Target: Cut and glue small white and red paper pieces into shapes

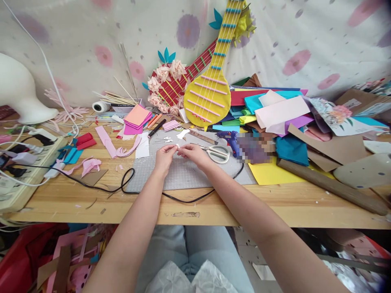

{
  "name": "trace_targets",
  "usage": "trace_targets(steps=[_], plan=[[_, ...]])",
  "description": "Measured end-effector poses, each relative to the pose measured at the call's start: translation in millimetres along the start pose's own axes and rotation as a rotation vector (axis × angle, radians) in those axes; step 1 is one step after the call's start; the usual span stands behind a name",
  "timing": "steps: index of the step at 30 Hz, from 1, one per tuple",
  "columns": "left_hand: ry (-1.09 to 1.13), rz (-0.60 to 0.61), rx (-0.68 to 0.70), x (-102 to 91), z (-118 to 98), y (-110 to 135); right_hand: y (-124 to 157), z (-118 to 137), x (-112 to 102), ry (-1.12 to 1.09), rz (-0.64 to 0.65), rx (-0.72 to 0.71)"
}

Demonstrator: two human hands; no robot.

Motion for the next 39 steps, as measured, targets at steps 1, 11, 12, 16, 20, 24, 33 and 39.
trace_targets(steps=[1, 11, 12, 16, 20, 24, 33, 39], plan=[[-0.002, 0.003, 0.007, 0.5, 0, 0, 0, 3, -1, 0.027, -0.017, -0.033], [-0.034, 0.054, -0.016, 7.4, 3, 1, 18, 46, -7, 0.699, -0.162, -0.372], [-0.031, 0.079, -0.038, 9.2, 4, 2, 17, 43, -9, 0.639, -0.162, -0.348], [0.017, 0.216, -0.113, 19.0, 6, 7, 9, 20, -12, 0.280, -0.136, -0.207], [0.053, 0.252, -0.132, 21.2, 5, 8, 5, 6, -5, -0.017, -0.057, -0.156], [0.063, 0.238, -0.132, 20.8, 5, 8, 6, 6, 2, -0.111, -0.006, -0.154], [0.123, 0.194, -0.150, 19.5, 11, 3, 9, 7, 10, -0.128, 0.038, -0.100], [0.083, 0.251, -0.166, 23.5, 10, 7, 10, 5, 6, -0.189, -0.006, -0.062]])
Point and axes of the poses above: each hand's wrist, its own y-axis away from the middle knuckle, its own x-axis out of the palm, z = x × y, the point moved 10 cm from there along -y, towards the middle knuckle, and after that the axes turned 8 degrees about -x, right-handed, at the moved point
